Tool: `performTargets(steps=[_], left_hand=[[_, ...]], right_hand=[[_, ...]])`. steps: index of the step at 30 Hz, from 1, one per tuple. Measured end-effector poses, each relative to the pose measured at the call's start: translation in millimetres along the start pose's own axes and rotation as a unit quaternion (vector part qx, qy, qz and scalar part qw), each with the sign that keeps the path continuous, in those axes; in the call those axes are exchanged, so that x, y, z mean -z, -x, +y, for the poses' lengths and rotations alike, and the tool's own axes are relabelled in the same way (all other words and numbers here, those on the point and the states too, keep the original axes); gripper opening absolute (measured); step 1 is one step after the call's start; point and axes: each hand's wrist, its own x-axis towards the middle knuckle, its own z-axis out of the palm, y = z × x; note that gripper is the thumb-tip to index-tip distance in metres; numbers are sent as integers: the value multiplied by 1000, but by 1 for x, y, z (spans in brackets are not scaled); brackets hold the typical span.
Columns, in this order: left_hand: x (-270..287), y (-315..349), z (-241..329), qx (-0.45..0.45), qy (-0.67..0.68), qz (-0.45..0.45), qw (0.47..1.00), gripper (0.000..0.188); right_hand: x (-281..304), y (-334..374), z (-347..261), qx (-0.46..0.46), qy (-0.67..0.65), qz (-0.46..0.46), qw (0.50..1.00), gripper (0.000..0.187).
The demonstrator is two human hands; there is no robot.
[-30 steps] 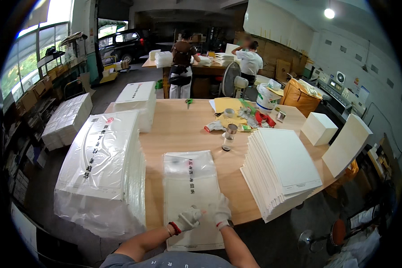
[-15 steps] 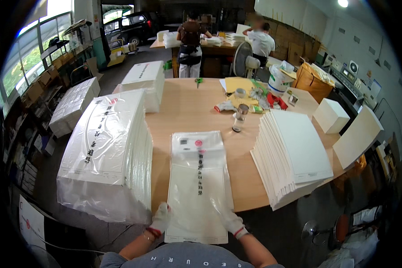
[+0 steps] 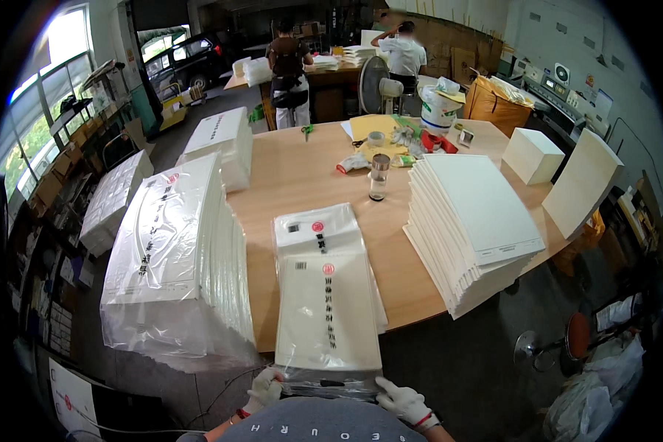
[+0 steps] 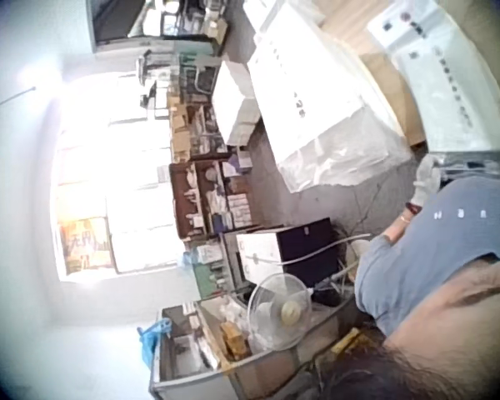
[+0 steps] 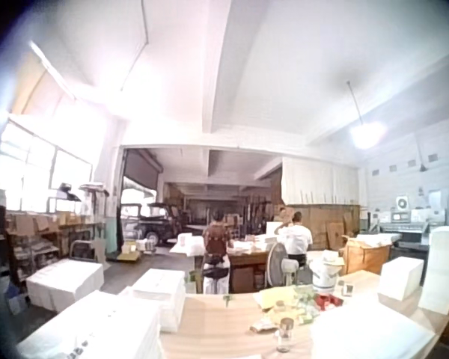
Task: The person repeatedly picks up white foam sheets from a stack on a table, places them into clear plastic bags, and sets the filled bags aside. The workspace is a warehouse or workshop with other workers visible in the background.
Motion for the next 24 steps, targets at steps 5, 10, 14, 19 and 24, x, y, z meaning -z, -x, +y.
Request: performTargets(steps=[5, 10, 14, 19, 24], left_hand=[[-19, -49, 61, -152, -7, -83, 985, 10], [56, -66, 164, -387, -188, -27, 902, 17], [131, -23, 143, -237, 51, 133, 961, 26], [229, -58, 123, -366, 178, 415, 814, 5], [288, -30, -8, -176, 379, 420, 805, 14]], right_hand=[[-36, -55, 33, -218, -595, 98, 767, 39], [-7, -98, -75, -61, -672, 13, 738, 38], [59, -148, -186, 85, -653, -44, 751, 29], [59, -178, -280, 201, -597, -293, 719, 33], [21, -166, -300, 223, -533, -277, 768, 35]])
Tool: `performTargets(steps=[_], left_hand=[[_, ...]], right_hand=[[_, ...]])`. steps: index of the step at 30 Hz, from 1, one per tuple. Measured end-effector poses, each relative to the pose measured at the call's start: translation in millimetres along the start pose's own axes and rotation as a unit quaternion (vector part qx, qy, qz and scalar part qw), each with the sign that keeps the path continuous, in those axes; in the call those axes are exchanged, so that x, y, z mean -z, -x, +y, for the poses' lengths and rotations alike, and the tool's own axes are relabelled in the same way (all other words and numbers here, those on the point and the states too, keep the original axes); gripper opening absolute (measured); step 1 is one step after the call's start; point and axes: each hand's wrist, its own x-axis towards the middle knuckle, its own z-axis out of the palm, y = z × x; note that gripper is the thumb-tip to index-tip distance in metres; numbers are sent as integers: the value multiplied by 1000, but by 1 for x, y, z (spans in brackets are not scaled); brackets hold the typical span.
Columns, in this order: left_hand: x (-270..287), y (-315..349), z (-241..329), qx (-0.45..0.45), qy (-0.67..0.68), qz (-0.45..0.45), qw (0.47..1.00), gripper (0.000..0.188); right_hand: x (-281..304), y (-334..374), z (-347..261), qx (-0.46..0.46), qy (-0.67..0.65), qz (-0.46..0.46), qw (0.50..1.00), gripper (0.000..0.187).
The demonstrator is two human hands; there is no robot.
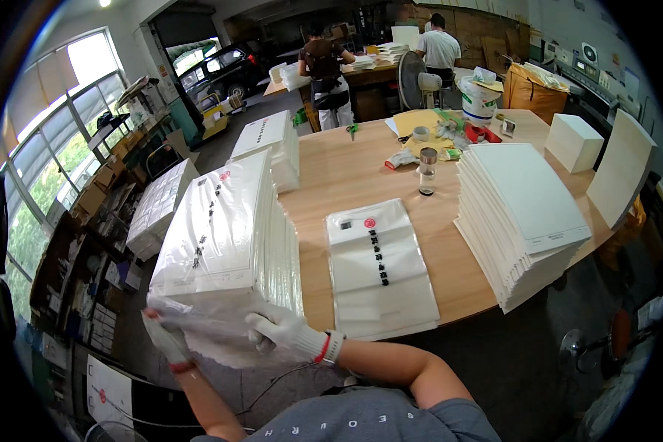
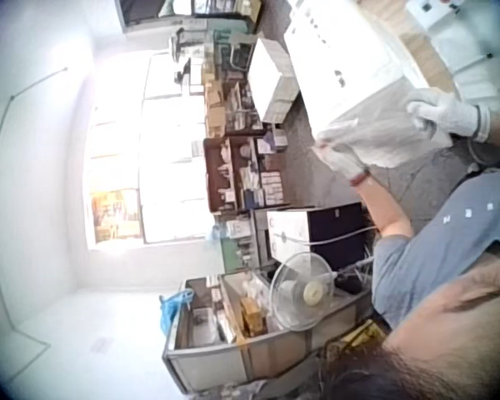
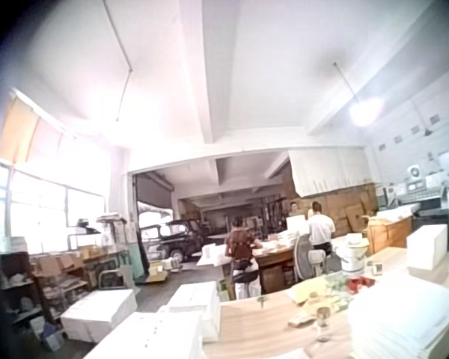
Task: The person repeatedly picks up white foam sheets from a stack on a table, places them into clear plastic bags, and sets the filled bags aside. The workspace is a warehouse or workshop with other workers visible in the background.
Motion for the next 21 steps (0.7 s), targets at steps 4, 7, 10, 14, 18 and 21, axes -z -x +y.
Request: performTargets(steps=[4, 7, 10, 14, 18, 21], left_hand=[[-8, 125, -81, 131, -252, 213, 935, 35], [16, 236, -202, 107, -505, -363, 776, 19], [-116, 260, -217, 106, -452, -485, 741, 13], [-196, 250, -286, -101, -531, -511, 668, 17], [-189, 235, -337, -61, -505, -582, 634, 26], [-221, 211, -303, 119, -493, -559, 656, 24]], right_hand=[[43, 39, 66, 82, 119, 94, 985, 35], [86, 110, 100, -223, 11, 183, 957, 35], [117, 177, 133, -251, 14, 257, 933, 35], [126, 212, 125, -229, -40, 388, 892, 35], [125, 209, 99, -196, -66, 400, 893, 32], [155, 188, 105, -174, -79, 363, 912, 28]])
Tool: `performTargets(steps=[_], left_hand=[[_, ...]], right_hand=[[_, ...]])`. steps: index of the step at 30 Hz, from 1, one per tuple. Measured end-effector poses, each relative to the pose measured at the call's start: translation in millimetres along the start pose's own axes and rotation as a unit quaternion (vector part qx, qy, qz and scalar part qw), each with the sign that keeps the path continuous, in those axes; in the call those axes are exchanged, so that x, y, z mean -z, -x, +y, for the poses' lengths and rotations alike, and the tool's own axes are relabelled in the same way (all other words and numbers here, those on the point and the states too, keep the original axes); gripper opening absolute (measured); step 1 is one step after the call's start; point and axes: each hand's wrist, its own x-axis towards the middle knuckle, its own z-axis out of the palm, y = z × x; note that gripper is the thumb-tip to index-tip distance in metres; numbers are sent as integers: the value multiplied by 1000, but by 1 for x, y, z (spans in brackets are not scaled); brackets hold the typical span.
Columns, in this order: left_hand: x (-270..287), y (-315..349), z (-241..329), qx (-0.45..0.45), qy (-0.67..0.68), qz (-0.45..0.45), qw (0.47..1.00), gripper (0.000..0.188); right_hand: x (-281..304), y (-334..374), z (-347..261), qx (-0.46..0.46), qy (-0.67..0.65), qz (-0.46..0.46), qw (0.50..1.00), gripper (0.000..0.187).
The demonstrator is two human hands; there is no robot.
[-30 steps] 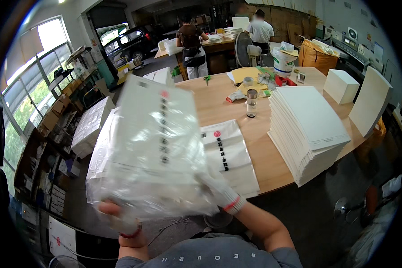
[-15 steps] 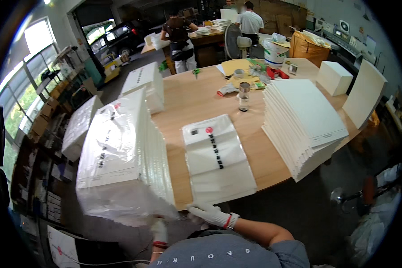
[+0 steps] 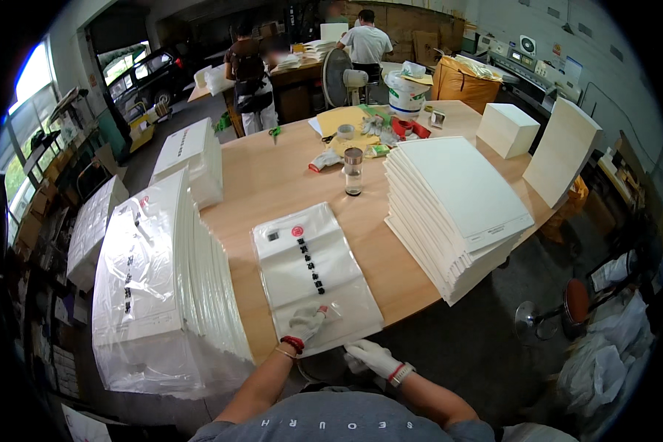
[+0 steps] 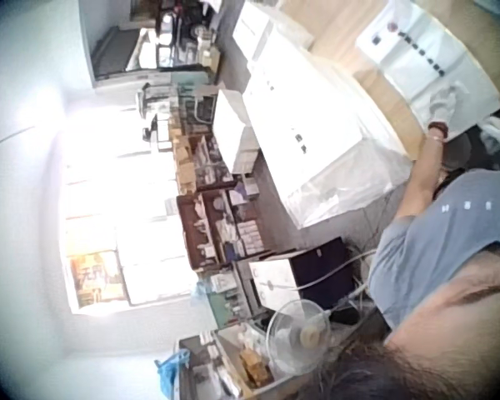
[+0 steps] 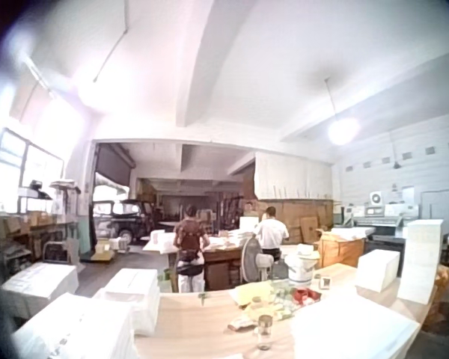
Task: The person repeatedly picks up white foam sheets from a stack on a table, places them into clear plastic bags, and sets the filled bags aside. The workspace is a warehouse or workshop with other workers visible in the background.
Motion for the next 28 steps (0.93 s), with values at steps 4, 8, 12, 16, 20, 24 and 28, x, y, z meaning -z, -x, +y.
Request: performTargets(steps=[4, 8, 12, 16, 20, 24, 28], left_hand=[[3, -10, -18, -98, 50, 24, 994, 24], [14, -45, -53, -14, 432, 152, 889, 21], [48, -53, -38, 70, 570, 139, 806, 11], [40, -76, -25, 58, 393, 110, 911, 20], [110, -41, 73, 7, 362, 66, 930, 34], [97, -30, 62, -47, 273, 96, 956, 37], [103, -1, 87, -52, 141, 131, 980, 40]], right_hand=[[-41, -69, -35, 111, -174, 46, 977, 29], [12, -134, -21, 209, 453, 271, 823, 38], [35, -99, -17, 303, 552, 201, 750, 26], [-70, -85, -82, 629, 368, 125, 673, 35], [-51, -162, -54, 432, 528, 142, 717, 29], [-32, -86, -65, 360, 490, -35, 793, 24], [16, 8, -137, 321, 427, -110, 838, 23]])
